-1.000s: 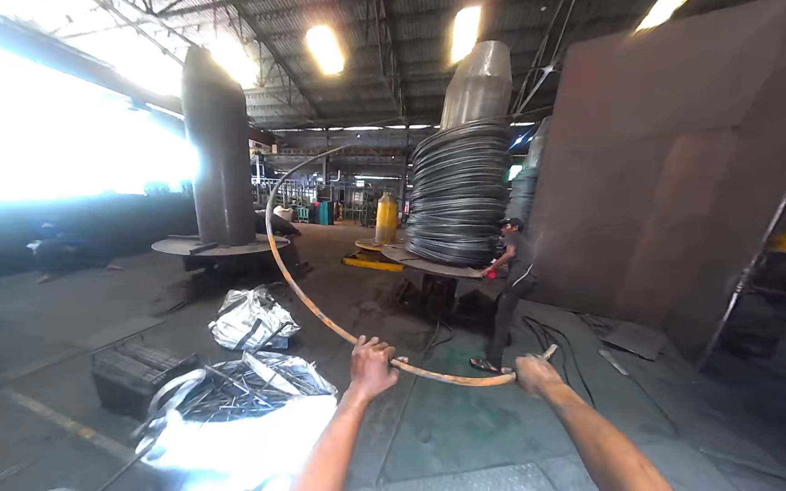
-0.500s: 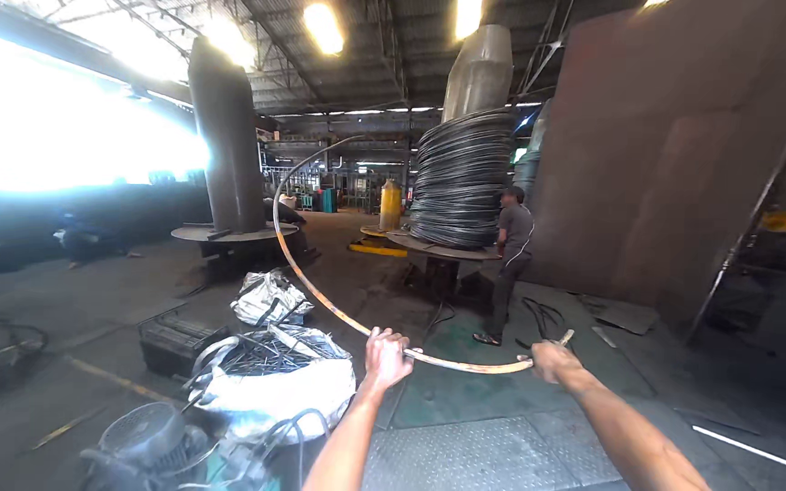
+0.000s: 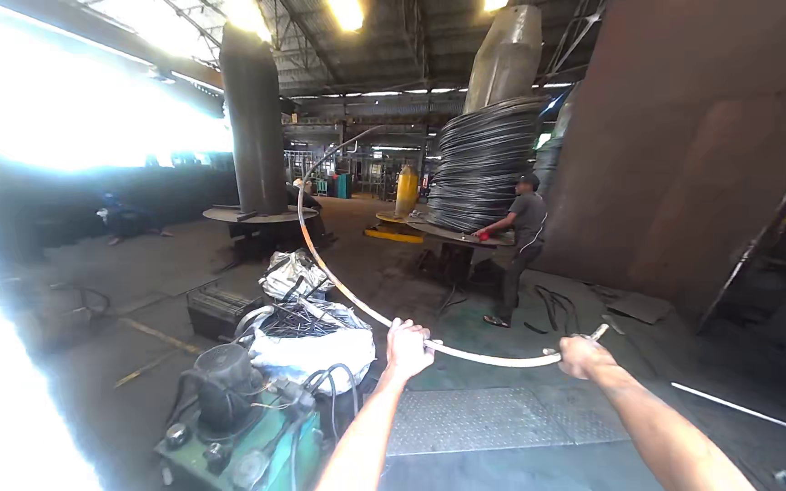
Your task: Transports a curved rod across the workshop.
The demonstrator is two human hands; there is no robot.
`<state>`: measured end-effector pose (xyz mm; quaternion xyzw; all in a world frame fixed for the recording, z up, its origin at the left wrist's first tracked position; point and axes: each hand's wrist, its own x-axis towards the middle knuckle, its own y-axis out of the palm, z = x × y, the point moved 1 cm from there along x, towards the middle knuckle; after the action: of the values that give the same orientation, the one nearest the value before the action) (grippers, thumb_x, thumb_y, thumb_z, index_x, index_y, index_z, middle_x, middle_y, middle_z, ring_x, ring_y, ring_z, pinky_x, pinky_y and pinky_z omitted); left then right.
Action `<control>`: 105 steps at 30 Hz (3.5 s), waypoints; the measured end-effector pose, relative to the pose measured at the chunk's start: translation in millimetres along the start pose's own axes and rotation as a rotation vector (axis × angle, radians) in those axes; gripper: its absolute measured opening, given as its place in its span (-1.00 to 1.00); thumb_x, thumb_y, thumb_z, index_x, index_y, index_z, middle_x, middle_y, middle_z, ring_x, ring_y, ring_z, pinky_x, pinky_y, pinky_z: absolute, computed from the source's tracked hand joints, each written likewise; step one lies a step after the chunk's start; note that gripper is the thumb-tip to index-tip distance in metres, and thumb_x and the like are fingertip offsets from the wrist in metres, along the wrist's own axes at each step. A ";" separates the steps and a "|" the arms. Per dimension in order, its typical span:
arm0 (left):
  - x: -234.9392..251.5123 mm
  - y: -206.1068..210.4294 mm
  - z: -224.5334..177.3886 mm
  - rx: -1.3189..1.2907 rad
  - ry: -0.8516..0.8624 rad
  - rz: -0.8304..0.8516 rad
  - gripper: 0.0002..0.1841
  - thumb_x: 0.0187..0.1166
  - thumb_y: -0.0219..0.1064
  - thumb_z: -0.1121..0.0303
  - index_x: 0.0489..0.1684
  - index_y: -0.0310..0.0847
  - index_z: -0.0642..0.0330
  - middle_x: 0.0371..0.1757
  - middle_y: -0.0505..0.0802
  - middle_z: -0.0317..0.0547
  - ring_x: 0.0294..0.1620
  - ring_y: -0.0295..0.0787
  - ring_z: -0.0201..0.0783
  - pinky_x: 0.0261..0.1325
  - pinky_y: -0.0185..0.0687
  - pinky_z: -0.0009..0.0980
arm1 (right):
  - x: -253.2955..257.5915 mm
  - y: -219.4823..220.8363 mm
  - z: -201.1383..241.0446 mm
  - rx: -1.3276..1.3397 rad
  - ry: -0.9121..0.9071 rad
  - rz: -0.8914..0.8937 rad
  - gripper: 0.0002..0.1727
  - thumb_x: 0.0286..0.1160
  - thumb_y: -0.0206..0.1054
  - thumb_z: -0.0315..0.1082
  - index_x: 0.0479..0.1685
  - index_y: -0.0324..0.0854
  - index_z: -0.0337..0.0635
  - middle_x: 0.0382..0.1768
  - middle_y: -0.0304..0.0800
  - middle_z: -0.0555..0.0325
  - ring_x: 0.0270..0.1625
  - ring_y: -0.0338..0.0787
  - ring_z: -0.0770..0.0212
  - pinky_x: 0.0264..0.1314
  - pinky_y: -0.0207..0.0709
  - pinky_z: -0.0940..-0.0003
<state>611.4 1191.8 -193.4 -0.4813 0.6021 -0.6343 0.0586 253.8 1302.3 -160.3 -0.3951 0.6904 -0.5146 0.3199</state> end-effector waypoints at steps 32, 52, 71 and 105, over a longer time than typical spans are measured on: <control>-320.3 -90.0 -225.1 -0.079 0.009 -0.068 -0.71 0.40 0.49 0.11 -0.42 0.80 0.17 -0.29 0.89 -0.04 -0.06 0.82 0.00 0.30 0.49 0.05 | -376.3 48.8 -121.0 -0.125 -0.016 -0.035 -0.66 0.51 0.44 -0.10 -0.10 0.81 -0.24 0.10 0.85 -0.16 0.41 0.73 -0.16 0.62 0.41 -0.10; -396.7 -162.2 -320.2 -0.108 -0.177 0.193 -0.44 0.52 0.39 -0.20 0.05 0.82 0.17 0.10 0.90 -0.03 0.35 0.72 -0.04 0.72 0.20 -0.02 | -518.5 10.2 -176.5 -0.082 -0.038 -0.087 -0.67 0.43 0.47 -0.18 0.03 0.81 -0.22 0.21 0.84 -0.12 0.40 0.72 -0.17 0.58 0.43 -0.19; -539.6 -136.7 -349.2 -0.155 -0.141 0.139 -0.52 0.50 0.46 -0.16 -0.20 0.82 0.14 -0.13 0.91 -0.06 0.14 0.77 -0.01 0.49 0.37 0.03 | -624.7 64.8 -161.8 -0.252 -0.013 -0.024 -0.68 0.46 0.46 -0.22 0.03 0.77 -0.28 0.19 0.82 -0.19 0.42 0.71 -0.21 0.54 0.46 -0.17; -905.2 -265.8 -480.1 -0.108 -0.104 0.183 -0.58 0.48 0.51 -0.07 -0.16 0.84 0.16 -0.07 0.91 -0.03 0.20 0.76 -0.02 0.59 0.32 -0.02 | -1056.6 212.8 -170.7 -0.127 0.023 -0.083 -0.64 0.51 0.40 -0.13 0.00 0.79 -0.27 0.15 0.85 -0.16 0.34 0.76 -0.16 0.56 0.41 -0.18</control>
<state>898.3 2194.7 -373.7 -0.4593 0.6729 -0.5670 0.1215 573.3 2338.5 -283.0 -0.4369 0.7084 -0.4871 0.2646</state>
